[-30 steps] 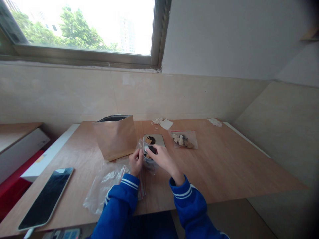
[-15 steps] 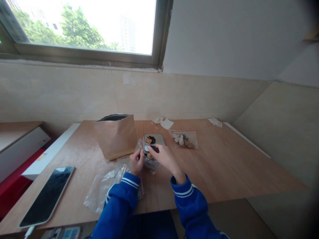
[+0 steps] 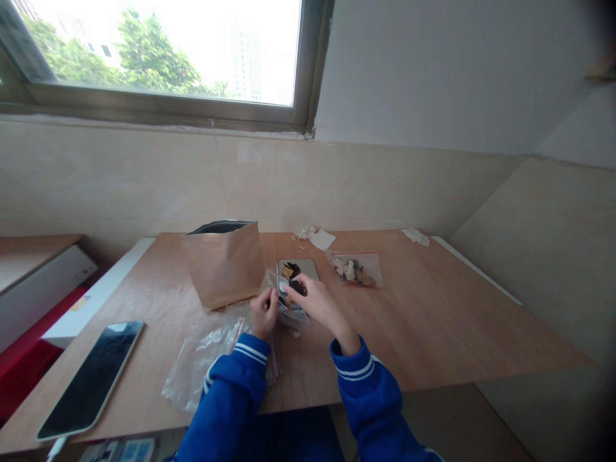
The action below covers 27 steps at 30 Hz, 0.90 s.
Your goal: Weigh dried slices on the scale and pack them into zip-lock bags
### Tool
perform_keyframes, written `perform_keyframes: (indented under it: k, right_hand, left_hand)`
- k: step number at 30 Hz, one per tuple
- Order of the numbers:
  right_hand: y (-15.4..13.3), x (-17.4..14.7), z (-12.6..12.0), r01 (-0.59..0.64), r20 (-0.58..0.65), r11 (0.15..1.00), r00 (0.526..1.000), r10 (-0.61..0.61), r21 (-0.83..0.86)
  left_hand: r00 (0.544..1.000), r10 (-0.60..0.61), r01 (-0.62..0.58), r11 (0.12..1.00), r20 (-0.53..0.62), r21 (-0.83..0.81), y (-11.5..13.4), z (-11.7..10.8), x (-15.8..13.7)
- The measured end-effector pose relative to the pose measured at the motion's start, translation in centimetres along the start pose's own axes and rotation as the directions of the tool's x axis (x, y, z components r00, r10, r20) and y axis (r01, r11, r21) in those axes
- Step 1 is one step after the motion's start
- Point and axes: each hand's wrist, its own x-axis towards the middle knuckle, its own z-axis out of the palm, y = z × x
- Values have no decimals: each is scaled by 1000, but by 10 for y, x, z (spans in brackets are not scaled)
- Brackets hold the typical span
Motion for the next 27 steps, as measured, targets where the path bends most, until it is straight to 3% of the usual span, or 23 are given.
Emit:
perform_keyframes:
  k: [3,7,11,14,16,20,27]
  right_hand:
    - [-1,-3,-2,34,33,998,999,-32,-50]
    - [-5,-6,-6,170,124,979,980,-156,-111]
    - [2,4,-4,196,-60,976,977,-202,-98]
    - [24,25,8,188,-244,981,950,-193,-45]
    - [43,41,21,182,-290,983,939,-185,-37]
    - [71,66,49,167,-222,969,953,-206,-180]
    - [75,84,69,120,-97,898,979,-177,-424]
  left_hand:
    - [1000,-1,1,1000,-10,-1,-2,0,0]
    - [1000,-11,11,1000,-3,5,0,-1,0]
    - [1000,-16,16,1000,2,-5,3,-2,0]
    - [1000,-20,20,1000,-15,-5,3,-2,0]
    - [1000,-18,18,1000,-18,-4,2,-1,0]
    - [1000,-21,21,1000,-18,-11,-1,-1,-1]
    - [998,-47,47,999,-34,-17,2,-1,0]
